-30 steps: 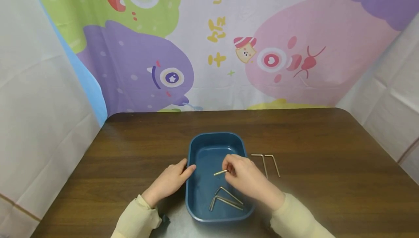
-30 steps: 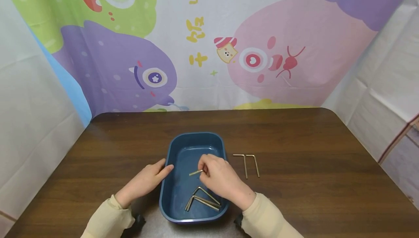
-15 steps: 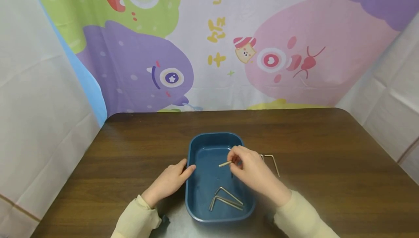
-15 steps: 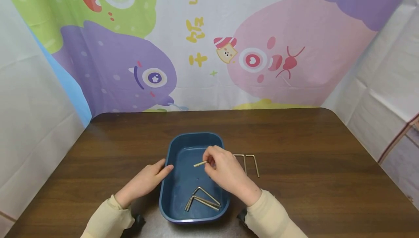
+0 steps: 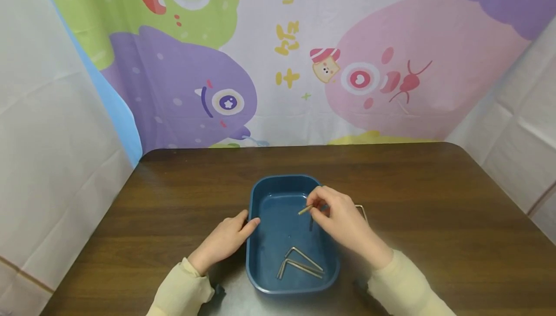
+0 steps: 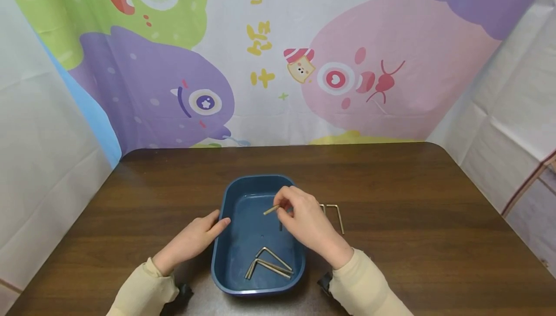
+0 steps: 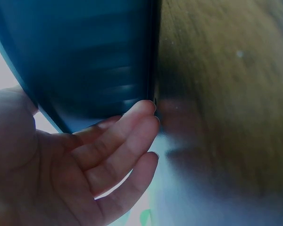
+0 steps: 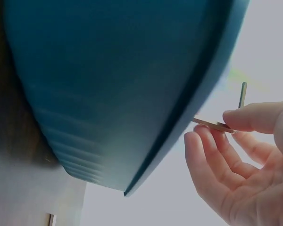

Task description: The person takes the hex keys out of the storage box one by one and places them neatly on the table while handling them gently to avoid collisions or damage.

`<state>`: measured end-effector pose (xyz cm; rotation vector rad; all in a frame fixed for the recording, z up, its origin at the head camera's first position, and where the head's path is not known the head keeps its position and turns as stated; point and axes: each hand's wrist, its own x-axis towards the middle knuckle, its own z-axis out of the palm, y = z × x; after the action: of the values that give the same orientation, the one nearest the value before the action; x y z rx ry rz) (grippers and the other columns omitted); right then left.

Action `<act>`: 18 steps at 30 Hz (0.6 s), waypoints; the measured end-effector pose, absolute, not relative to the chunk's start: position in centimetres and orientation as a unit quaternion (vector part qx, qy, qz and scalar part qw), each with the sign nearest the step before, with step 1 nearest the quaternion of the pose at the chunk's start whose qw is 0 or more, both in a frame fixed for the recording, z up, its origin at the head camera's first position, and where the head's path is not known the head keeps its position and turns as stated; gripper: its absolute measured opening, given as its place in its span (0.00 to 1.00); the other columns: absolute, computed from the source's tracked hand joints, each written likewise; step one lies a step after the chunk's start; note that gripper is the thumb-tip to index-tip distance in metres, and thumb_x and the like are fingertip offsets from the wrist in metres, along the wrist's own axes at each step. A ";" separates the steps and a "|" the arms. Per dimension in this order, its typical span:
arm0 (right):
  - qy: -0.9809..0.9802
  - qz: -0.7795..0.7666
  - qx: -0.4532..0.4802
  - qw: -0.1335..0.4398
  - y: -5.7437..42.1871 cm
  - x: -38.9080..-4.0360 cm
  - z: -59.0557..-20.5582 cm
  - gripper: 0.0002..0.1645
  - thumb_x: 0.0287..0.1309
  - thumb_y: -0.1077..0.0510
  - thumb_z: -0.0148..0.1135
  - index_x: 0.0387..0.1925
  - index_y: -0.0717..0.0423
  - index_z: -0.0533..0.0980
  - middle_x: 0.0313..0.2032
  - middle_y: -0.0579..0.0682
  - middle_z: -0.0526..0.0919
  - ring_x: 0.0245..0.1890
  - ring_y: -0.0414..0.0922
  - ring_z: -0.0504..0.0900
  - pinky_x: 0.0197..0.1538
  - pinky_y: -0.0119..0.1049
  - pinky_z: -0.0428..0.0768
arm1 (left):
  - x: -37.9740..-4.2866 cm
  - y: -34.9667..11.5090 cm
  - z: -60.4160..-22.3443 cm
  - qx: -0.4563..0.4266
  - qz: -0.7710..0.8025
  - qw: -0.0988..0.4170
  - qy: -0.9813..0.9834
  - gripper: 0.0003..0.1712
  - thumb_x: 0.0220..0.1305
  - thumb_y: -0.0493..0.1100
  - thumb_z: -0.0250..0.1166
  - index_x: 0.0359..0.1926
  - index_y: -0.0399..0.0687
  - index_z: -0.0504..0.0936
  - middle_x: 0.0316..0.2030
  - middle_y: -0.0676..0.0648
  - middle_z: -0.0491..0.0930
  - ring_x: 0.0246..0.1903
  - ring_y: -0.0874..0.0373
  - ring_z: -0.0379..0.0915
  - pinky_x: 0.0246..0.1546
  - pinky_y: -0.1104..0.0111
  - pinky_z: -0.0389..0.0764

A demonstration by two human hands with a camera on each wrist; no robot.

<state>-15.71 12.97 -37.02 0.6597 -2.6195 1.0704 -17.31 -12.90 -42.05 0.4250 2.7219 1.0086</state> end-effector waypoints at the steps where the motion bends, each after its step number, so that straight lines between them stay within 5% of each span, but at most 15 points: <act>1: -0.894 0.370 0.225 0.115 13.0 -15.7 -36.9 0.09 0.51 0.66 0.61 0.30 0.49 0.73 0.31 0.41 0.77 0.29 0.34 0.76 0.32 0.29 0.76 | -17.3 -12.9 -42.0 0.144 0.343 0.104 0.922 0.18 0.67 0.56 0.49 0.29 0.48 0.68 0.17 0.53 0.55 0.17 0.62 0.57 0.20 0.70 0.59; 18: -0.879 0.405 0.212 0.134 14.2 -16.2 -36.2 0.08 0.56 0.67 0.57 0.35 0.53 0.74 0.31 0.43 0.80 0.30 0.37 0.79 0.34 0.30 0.78 | -17.3 -12.8 -42.0 0.139 0.340 0.104 0.924 0.18 0.67 0.55 0.49 0.28 0.47 0.68 0.16 0.53 0.56 0.16 0.61 0.58 0.20 0.70 0.60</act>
<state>-16.22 14.23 -36.15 0.6136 -2.5495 1.1743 -17.28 -12.76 -42.01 0.4101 2.7261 1.0043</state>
